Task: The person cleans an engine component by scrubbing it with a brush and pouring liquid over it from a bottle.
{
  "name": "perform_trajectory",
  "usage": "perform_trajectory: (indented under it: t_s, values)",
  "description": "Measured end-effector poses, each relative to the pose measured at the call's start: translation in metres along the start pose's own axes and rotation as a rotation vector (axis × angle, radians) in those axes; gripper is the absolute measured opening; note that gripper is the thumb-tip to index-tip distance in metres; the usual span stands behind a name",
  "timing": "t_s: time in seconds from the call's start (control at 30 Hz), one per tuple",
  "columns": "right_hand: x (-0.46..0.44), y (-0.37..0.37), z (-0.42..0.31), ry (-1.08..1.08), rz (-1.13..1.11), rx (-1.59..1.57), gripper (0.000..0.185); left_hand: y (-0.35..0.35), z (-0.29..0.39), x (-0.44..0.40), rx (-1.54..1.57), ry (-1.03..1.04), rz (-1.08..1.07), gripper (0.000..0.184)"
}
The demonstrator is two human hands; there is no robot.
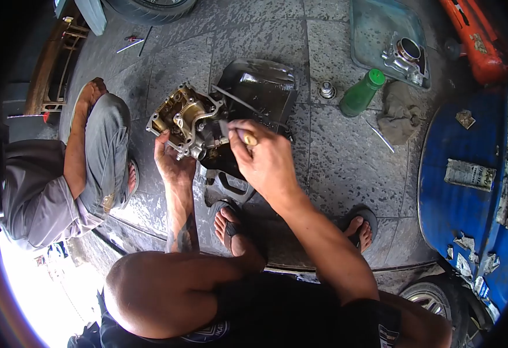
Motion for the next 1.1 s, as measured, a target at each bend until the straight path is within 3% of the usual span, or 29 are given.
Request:
perform_trajectory:
  t_s: [0.03, 0.07, 0.13, 0.17, 0.2, 0.27, 0.33, 0.47, 0.53, 0.67, 0.73, 0.77, 0.8, 0.87, 0.93, 0.97, 1.1]
  values:
    - [-0.001, -0.006, -0.004, -0.002, 0.059, -0.043, 0.011, -0.004, -0.003, -0.011, 0.045, -0.019, -0.064, 0.05]
    - [0.005, -0.011, -0.003, 0.18, 0.017, -0.096, 0.011, -0.008, -0.005, -0.015, 0.04, -0.024, -0.064, 0.05]
    - [0.011, -0.001, -0.003, 0.188, -0.001, -0.224, 0.01, -0.004, -0.01, -0.015, 0.11, -0.052, -0.12, 0.05]
    - [0.017, 0.007, 0.005, 0.275, -0.062, -0.175, 0.01, -0.003, -0.011, -0.014, 0.103, -0.055, -0.13, 0.049]
    - [0.018, 0.006, 0.005, 0.187, 0.008, -0.203, 0.01, 0.0, -0.012, -0.014, 0.106, -0.055, -0.137, 0.049]
    - [0.023, -0.005, 0.018, 0.256, -0.013, -0.099, 0.011, 0.002, -0.012, -0.016, 0.126, -0.023, -0.166, 0.048]
    - [0.02, -0.011, 0.025, 0.33, 0.009, -0.137, 0.011, -0.007, -0.016, -0.021, 0.107, -0.031, -0.053, 0.043]
    - [0.019, 0.002, -0.003, 0.008, -0.003, -0.136, 0.014, -0.01, -0.019, -0.027, 0.093, -0.029, -0.093, 0.043]
    - [0.026, 0.0, 0.024, 0.131, 0.007, -0.175, 0.013, -0.005, -0.015, -0.025, 0.07, -0.02, -0.098, 0.044]
    - [0.012, -0.023, 0.035, 0.233, 0.118, 0.078, 0.011, -0.006, -0.014, -0.022, 0.057, 0.014, -0.091, 0.047]
    - [0.019, 0.002, 0.056, 0.027, -0.042, 0.312, 0.012, -0.008, -0.016, -0.027, 0.092, -0.023, -0.068, 0.049]
    - [0.029, 0.014, 0.069, 0.106, -0.235, 0.475, 0.011, -0.008, -0.014, -0.027, 0.078, 0.0, -0.072, 0.05]
    - [0.032, 0.017, 0.065, 0.094, -0.251, 0.505, 0.011, -0.004, -0.012, -0.025, 0.078, 0.001, -0.072, 0.05]
    - [0.028, 0.012, 0.064, 0.074, -0.178, 0.409, 0.017, 0.003, -0.006, -0.022, 0.01, 0.006, -0.101, 0.051]
    - [0.015, -0.014, 0.02, 0.215, -0.057, 0.128, 0.017, 0.008, -0.003, -0.019, -0.038, 0.008, -0.043, 0.049]
    - [0.015, -0.019, 0.01, 0.064, 0.039, -0.018, 0.013, 0.013, -0.002, -0.018, -0.06, 0.012, -0.064, 0.049]
    - [0.017, -0.015, -0.017, 0.119, -0.006, -0.248, 0.017, 0.028, -0.003, -0.017, -0.101, -0.004, -0.061, 0.05]
Point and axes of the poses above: each hand's wrist, its own x-axis away from the middle knuckle, its own y-axis out of the palm, z = x × y, the point moved 6 cm from there along -x, towards the middle knuckle, and after that the axes turned 1 degree about z, right-handed, at the moved point
